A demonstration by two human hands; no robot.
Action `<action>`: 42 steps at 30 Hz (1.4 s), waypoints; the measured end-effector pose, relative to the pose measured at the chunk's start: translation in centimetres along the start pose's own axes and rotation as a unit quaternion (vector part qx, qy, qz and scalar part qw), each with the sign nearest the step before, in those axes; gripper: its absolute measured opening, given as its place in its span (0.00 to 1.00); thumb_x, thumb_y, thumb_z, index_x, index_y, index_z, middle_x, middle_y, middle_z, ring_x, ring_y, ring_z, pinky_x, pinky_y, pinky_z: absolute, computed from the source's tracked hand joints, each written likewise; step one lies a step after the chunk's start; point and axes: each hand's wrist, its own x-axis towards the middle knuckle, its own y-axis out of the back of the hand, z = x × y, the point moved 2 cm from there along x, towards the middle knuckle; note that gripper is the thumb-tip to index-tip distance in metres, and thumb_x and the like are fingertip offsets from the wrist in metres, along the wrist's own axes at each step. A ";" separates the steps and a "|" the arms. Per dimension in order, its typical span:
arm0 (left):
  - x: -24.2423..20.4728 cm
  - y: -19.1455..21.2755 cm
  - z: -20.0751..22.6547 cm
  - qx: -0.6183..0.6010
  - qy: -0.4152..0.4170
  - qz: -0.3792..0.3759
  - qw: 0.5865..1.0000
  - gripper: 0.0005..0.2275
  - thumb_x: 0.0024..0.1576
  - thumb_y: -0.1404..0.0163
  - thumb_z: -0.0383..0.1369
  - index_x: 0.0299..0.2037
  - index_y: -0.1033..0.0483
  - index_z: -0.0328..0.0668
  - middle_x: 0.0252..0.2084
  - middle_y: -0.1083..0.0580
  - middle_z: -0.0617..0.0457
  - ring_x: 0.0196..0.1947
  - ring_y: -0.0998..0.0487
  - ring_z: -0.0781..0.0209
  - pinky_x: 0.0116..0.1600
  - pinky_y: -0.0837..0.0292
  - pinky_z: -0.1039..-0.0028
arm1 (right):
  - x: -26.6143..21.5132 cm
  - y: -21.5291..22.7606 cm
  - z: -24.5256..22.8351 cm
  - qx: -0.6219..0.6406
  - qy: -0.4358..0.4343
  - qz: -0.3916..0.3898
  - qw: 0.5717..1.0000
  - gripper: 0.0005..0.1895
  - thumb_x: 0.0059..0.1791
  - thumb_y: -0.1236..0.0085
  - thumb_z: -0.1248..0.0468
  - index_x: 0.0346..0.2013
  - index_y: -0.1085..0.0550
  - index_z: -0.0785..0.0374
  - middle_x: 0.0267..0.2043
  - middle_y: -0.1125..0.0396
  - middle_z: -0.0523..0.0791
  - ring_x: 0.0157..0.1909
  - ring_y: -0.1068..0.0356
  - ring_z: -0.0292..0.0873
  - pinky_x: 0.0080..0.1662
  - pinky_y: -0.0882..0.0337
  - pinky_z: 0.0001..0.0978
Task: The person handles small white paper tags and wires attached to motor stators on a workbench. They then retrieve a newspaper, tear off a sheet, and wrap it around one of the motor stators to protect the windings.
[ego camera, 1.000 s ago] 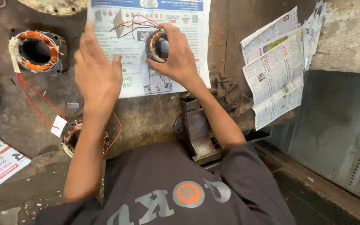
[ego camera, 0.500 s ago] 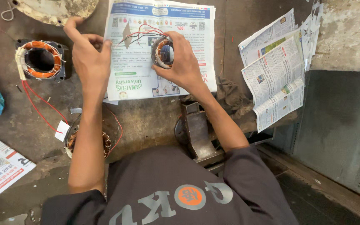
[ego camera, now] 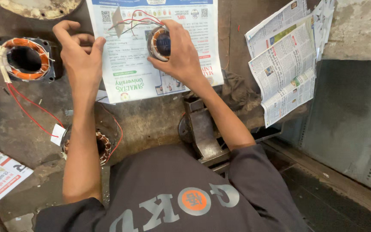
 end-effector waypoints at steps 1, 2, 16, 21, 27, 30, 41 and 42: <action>-0.5 0.0 0.1 -0.011 0.002 -0.003 1.000 0.22 0.68 0.43 0.24 0.63 0.45 0.35 0.44 0.20 0.45 0.43 0.14 0.57 0.48 0.22 0.67 | -0.2 -0.2 0.3 0.001 -0.001 0.001 1.000 0.49 0.44 0.22 0.51 0.69 0.44 0.60 0.67 0.40 0.51 0.67 0.38 0.55 0.65 0.32 0.47; -1.0 0.3 0.3 0.029 0.020 -0.008 0.999 0.22 0.68 0.42 0.26 0.64 0.44 0.35 0.44 0.20 0.44 0.43 0.14 0.56 0.48 0.22 0.68 | -0.5 -0.3 0.6 0.003 -0.002 0.002 1.000 0.50 0.44 0.22 0.50 0.70 0.44 0.60 0.68 0.41 0.51 0.68 0.38 0.55 0.66 0.32 0.47; -9.3 1.5 4.4 0.117 0.206 -0.145 0.961 0.32 0.54 0.36 0.32 0.66 0.38 0.33 0.42 0.19 0.45 0.39 0.19 0.61 0.45 0.26 0.72 | -15.4 7.5 6.5 0.018 -0.151 0.018 0.988 0.44 0.48 0.29 0.61 0.72 0.43 0.68 0.69 0.41 0.59 0.70 0.39 0.61 0.67 0.38 0.47; -9.4 1.3 3.5 -0.073 0.233 -0.141 0.959 0.15 0.60 0.41 0.33 0.54 0.25 0.35 0.42 0.20 0.56 0.39 0.23 0.72 0.45 0.27 0.79 | -14.3 8.1 6.1 -0.046 -0.108 -0.015 0.993 0.26 0.47 0.35 0.74 0.60 0.24 0.61 0.51 0.29 0.51 0.56 0.29 0.54 0.56 0.29 0.43; -10.7 -0.4 4.5 -0.202 0.146 -0.055 0.967 0.12 0.67 0.45 0.32 0.56 0.27 0.33 0.46 0.23 0.55 0.44 0.26 0.72 0.52 0.29 0.79 | -11.3 10.2 2.0 -0.001 -0.013 0.172 0.985 0.15 0.50 0.42 0.80 0.49 0.22 0.64 0.48 0.26 0.49 0.52 0.25 0.49 0.52 0.25 0.37; -10.1 -2.5 5.4 -0.258 0.108 -0.032 0.959 0.11 0.68 0.46 0.31 0.56 0.28 0.33 0.47 0.24 0.54 0.46 0.25 0.73 0.53 0.28 0.80 | -7.2 9.0 -0.2 0.035 0.040 0.203 0.978 0.15 0.48 0.39 0.79 0.47 0.22 0.62 0.48 0.27 0.48 0.53 0.26 0.49 0.53 0.26 0.38; -9.3 -1.0 2.4 -0.058 0.175 -0.052 0.982 0.16 0.67 0.47 0.34 0.58 0.31 0.31 0.49 0.24 0.46 0.46 0.26 0.67 0.50 0.29 0.75 | -7.8 11.0 2.1 0.004 -0.035 0.167 0.985 0.11 0.47 0.41 0.73 0.44 0.24 0.63 0.51 0.33 0.51 0.55 0.30 0.52 0.55 0.28 0.42; -8.5 -0.2 1.9 -0.071 0.183 -0.071 0.978 0.19 0.65 0.47 0.34 0.61 0.36 0.31 0.52 0.25 0.47 0.48 0.24 0.67 0.51 0.27 0.74 | -8.7 11.5 2.0 -0.027 -0.046 0.160 0.986 0.12 0.47 0.39 0.73 0.44 0.23 0.62 0.50 0.32 0.50 0.54 0.30 0.52 0.55 0.28 0.43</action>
